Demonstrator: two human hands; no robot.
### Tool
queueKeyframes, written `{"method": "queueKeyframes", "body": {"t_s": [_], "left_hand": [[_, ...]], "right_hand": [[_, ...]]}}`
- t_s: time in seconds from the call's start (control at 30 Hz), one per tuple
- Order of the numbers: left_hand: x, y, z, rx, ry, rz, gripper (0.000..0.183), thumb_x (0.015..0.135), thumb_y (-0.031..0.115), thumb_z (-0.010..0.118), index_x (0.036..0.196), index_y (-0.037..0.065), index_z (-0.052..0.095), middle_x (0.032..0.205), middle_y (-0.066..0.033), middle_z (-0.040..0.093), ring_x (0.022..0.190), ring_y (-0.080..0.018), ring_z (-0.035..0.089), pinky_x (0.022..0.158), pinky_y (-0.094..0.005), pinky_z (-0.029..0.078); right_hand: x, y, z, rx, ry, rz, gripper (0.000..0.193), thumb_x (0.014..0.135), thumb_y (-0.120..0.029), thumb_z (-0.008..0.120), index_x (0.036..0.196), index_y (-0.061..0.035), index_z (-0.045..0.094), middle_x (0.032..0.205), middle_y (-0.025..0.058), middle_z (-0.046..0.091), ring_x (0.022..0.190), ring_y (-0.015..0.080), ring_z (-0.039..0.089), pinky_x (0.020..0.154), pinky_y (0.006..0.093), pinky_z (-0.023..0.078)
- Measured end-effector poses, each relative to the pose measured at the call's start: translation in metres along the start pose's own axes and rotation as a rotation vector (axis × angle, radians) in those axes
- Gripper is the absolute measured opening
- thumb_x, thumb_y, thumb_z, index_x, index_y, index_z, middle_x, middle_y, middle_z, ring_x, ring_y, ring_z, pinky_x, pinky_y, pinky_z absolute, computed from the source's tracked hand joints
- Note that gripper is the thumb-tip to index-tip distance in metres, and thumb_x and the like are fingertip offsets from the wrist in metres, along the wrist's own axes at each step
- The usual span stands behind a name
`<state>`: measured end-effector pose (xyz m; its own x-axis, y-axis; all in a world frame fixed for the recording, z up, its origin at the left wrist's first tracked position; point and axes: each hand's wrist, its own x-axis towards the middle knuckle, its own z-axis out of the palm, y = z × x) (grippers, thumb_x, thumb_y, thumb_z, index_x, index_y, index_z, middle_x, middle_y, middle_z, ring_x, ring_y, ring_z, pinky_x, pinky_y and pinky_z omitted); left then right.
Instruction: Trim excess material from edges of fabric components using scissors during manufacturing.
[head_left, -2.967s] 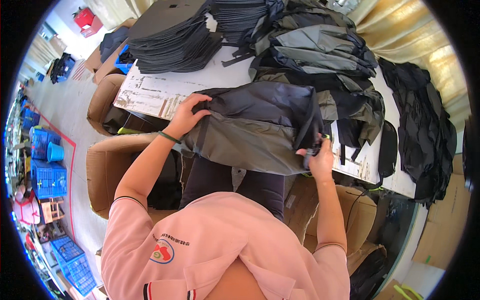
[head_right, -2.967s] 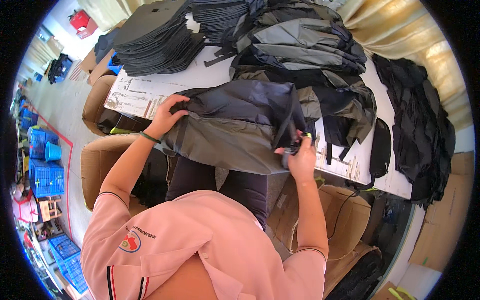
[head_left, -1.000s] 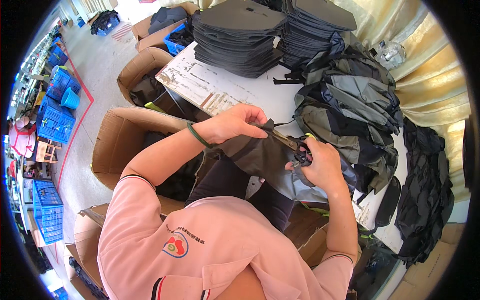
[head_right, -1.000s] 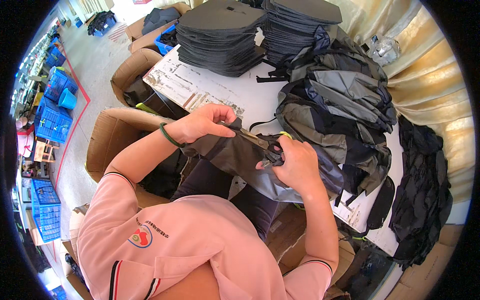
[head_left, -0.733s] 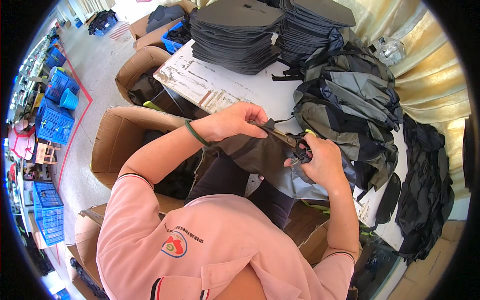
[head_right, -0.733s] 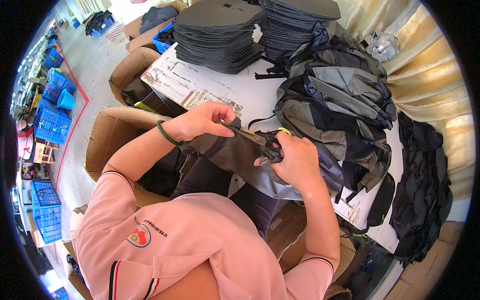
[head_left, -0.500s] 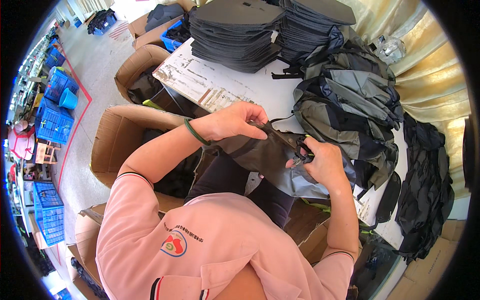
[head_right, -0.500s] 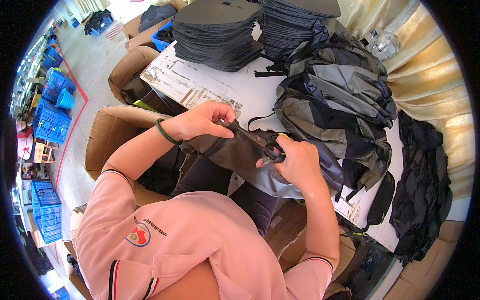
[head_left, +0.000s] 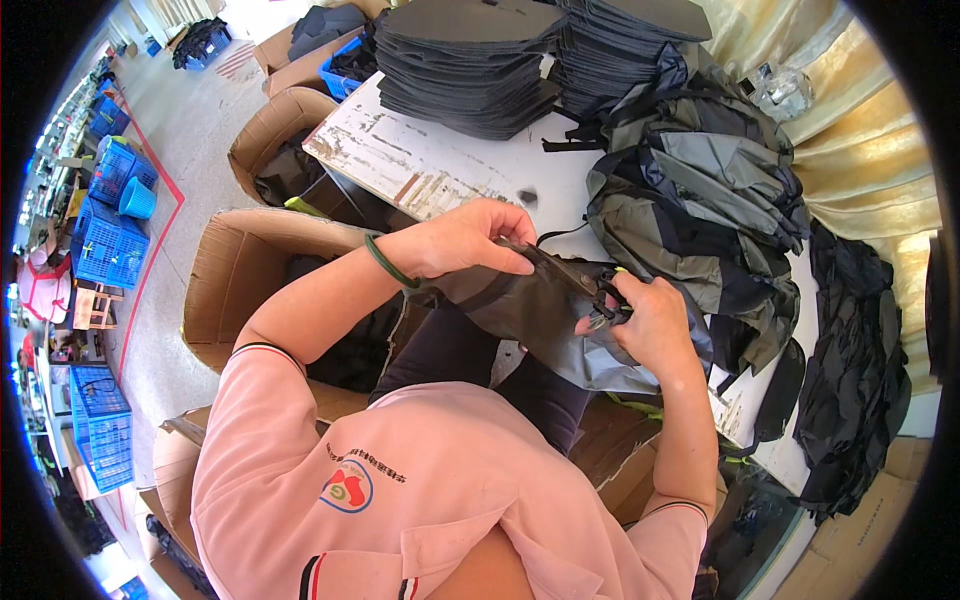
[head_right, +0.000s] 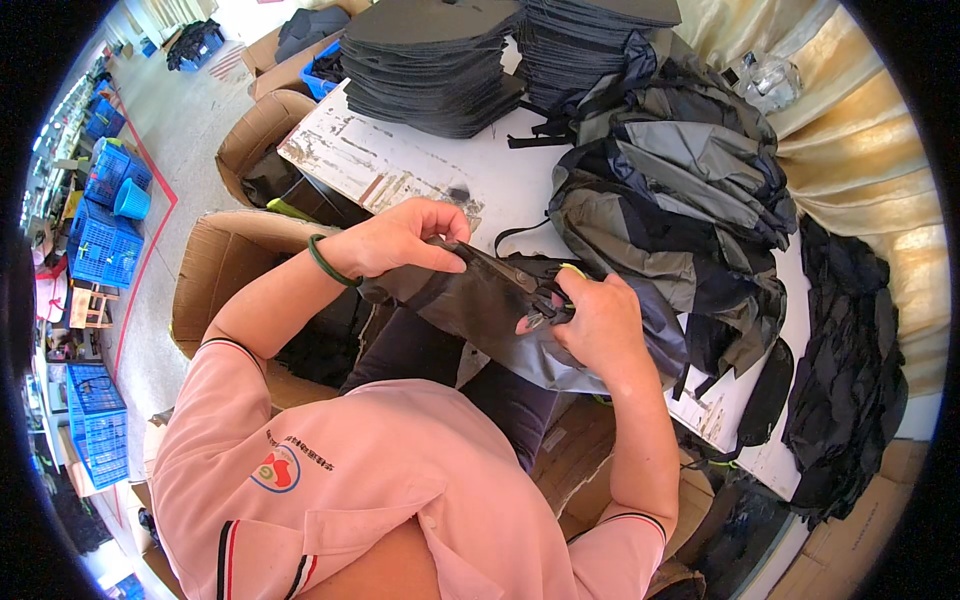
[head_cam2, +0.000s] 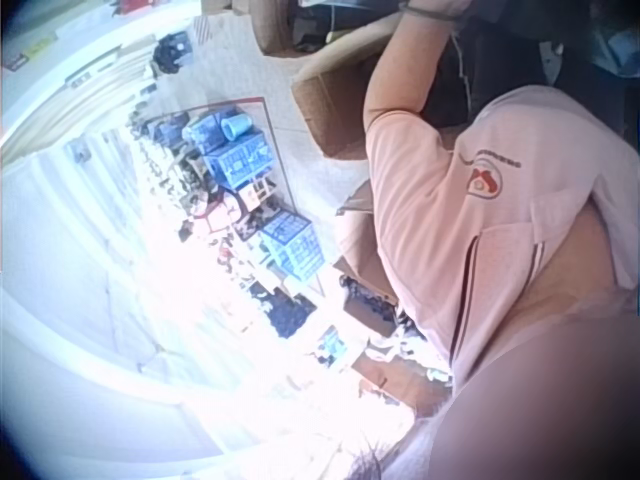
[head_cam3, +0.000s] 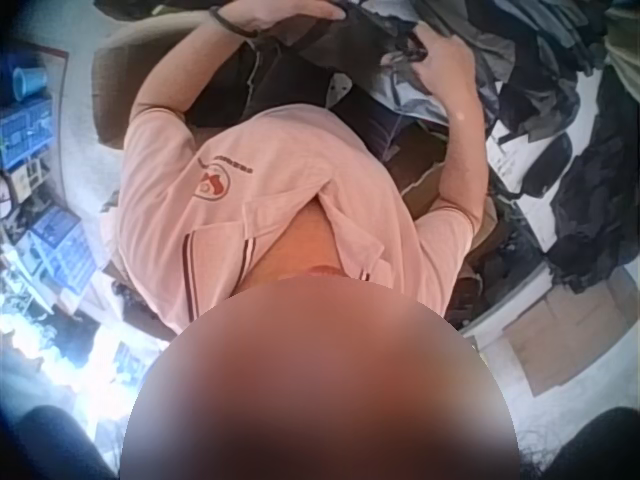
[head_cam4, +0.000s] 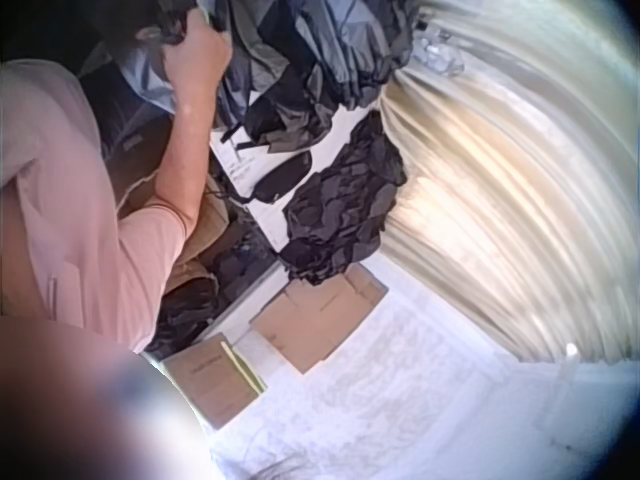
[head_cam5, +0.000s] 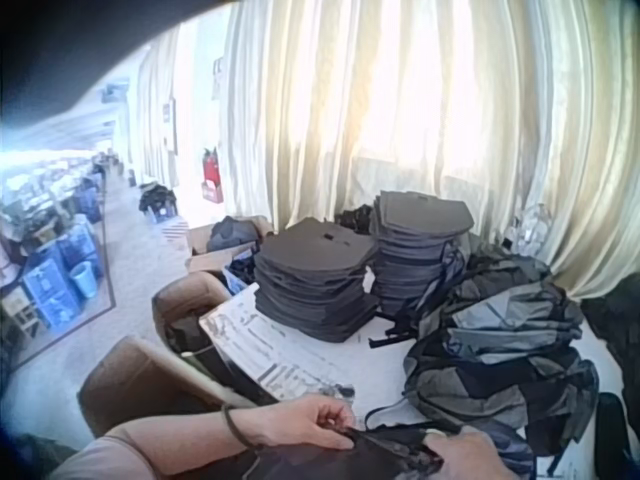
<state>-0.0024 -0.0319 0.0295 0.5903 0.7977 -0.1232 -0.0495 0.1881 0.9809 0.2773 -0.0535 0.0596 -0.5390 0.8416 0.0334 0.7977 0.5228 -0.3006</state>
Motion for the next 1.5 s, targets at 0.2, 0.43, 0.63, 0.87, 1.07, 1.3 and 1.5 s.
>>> {"method": "queueKeyframes", "body": {"t_s": [0.2, 0.43, 0.63, 0.87, 1.07, 1.3, 1.5], "left_hand": [[0.001, -0.001, -0.007, 0.112, -0.012, 0.046, 0.016, 0.079, 0.006, 0.073, 0.085, 0.007, 0.057, 0.08, 0.0062, 0.054, 0.077, -0.0032, 0.046, 0.07, -0.0195, 0.038], [0.02, 0.018, -0.04, 0.117, 0.136, 0.145, 0.016, 0.082, 0.01, 0.072, 0.085, 0.008, 0.057, 0.08, 0.0075, 0.054, 0.076, -0.0013, 0.048, 0.067, -0.0186, 0.04], [0.057, 0.036, -0.071, 0.246, 0.143, 0.181, 0.013, 0.084, 0.009, 0.069, 0.084, 0.008, 0.056, 0.082, 0.0066, 0.055, 0.079, -0.0017, 0.049, 0.073, -0.0197, 0.041], [0.1, 0.05, -0.13, 0.533, 0.246, 0.294, 0.02, 0.08, 0.019, 0.076, 0.083, 0.007, 0.06, 0.075, 0.0057, 0.058, 0.07, -0.0038, 0.049, 0.064, -0.0213, 0.04], [0.148, 0.026, -0.132, 1.137, 0.546, 0.435, 0.024, 0.078, 0.021, 0.074, 0.087, 0.006, 0.058, 0.078, -0.0044, 0.062, 0.075, -0.0179, 0.06, 0.069, -0.0322, 0.047], [0.144, -0.006, -0.108, 1.619, 0.836, 0.678, 0.028, 0.071, 0.014, 0.072, 0.095, 0.01, 0.059, 0.092, -0.0113, 0.06, 0.09, -0.0316, 0.058, 0.078, -0.0415, 0.048], [0.12, -0.04, 0.051, 1.203, 0.118, 0.893, 0.023, 0.074, 0.022, 0.074, 0.089, 0.013, 0.058, 0.102, -0.0081, 0.057, 0.101, -0.0306, 0.053, 0.088, -0.042, 0.042]], "right_hand": [[-0.011, 0.012, 0.007, 0.135, 0.021, 0.194, 0.044, 0.06, -0.03, 0.086, 0.081, -0.0058, 0.055, 0.07, 0.0125, 0.061, 0.071, 0.0358, 0.057, 0.063, 0.0423, 0.044], [-0.075, 0.058, 0.075, 0.145, 0.038, 0.441, 0.052, 0.068, -0.018, 0.082, 0.104, -0.0007, 0.049, 0.085, 0.0162, 0.066, 0.081, 0.0405, 0.062, 0.069, 0.0414, 0.047], [-0.104, 0.113, 0.121, 0.28, 0.378, 0.468, 0.037, 0.073, -0.004, 0.076, 0.102, -0.0009, 0.054, 0.08, 0.0111, 0.06, 0.073, 0.0204, 0.054, 0.07, 0.0334, 0.046], [-0.062, 0.115, -0.005, 0.237, 0.512, 0.439, 0.03, 0.076, -0.01, 0.074, 0.092, -0.0025, 0.05, 0.079, 0.0138, 0.059, 0.069, 0.026, 0.052, 0.069, 0.0345, 0.046], [-0.012, 0.154, -0.016, -0.095, 0.602, 0.478, 0.035, 0.079, -0.023, 0.071, 0.104, -0.0057, 0.054, 0.09, 0.0242, 0.065, 0.087, 0.0427, 0.062, 0.072, 0.0465, 0.047], [-0.037, 0.112, 0.011, 0.213, 0.672, 0.347, 0.028, 0.077, -0.006, 0.073, 0.097, -0.0029, 0.054, 0.086, 0.0126, 0.068, 0.076, 0.0254, 0.066, 0.07, 0.0343, 0.051], [-0.079, 0.108, 0.041, 0.403, 0.498, 0.443, 0.028, 0.076, 0.002, 0.071, 0.098, -0.0023, 0.054, 0.086, 0.0084, 0.069, 0.08, 0.0188, 0.068, 0.071, 0.0319, 0.052]]}}
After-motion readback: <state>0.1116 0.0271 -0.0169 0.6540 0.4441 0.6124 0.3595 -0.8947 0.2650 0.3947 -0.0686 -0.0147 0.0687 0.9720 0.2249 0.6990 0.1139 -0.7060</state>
